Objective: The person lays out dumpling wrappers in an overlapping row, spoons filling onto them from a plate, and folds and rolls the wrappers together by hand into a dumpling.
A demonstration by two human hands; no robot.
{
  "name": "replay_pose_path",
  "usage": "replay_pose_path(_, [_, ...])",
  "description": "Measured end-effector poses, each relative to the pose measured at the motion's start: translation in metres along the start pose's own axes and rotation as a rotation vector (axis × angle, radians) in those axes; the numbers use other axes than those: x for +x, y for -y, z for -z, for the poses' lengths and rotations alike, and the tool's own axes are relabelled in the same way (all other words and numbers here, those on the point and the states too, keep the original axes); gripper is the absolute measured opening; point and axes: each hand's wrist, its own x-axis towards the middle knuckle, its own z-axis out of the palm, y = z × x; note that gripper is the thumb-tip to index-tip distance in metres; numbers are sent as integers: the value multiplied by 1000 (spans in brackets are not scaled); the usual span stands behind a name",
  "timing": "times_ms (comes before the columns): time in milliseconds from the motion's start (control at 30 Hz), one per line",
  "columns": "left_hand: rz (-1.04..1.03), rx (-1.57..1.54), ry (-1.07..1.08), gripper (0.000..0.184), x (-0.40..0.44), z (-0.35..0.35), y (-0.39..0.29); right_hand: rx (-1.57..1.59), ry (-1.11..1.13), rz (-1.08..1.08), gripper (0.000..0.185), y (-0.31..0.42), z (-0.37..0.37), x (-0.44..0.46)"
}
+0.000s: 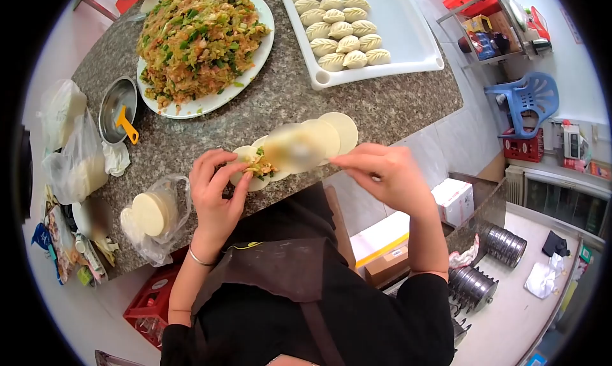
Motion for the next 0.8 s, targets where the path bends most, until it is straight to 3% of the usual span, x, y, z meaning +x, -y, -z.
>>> replay_pose_path(100, [-5, 11, -12, 18, 1, -4, 0, 40, 93, 92, 32, 17, -16, 9])
replay_pose_path(400, [2, -22, -6, 18, 2, 1, -5, -64, 22, -6, 28, 11, -1, 7])
replay_pose_path(533, [-54, 22, 30, 20, 0, -1, 0, -30, 41, 64, 33, 7, -12, 10])
replay_pose_path(800, [-50, 13, 83, 19, 14, -1, -9, -27, -14, -85, 31, -7, 16, -10])
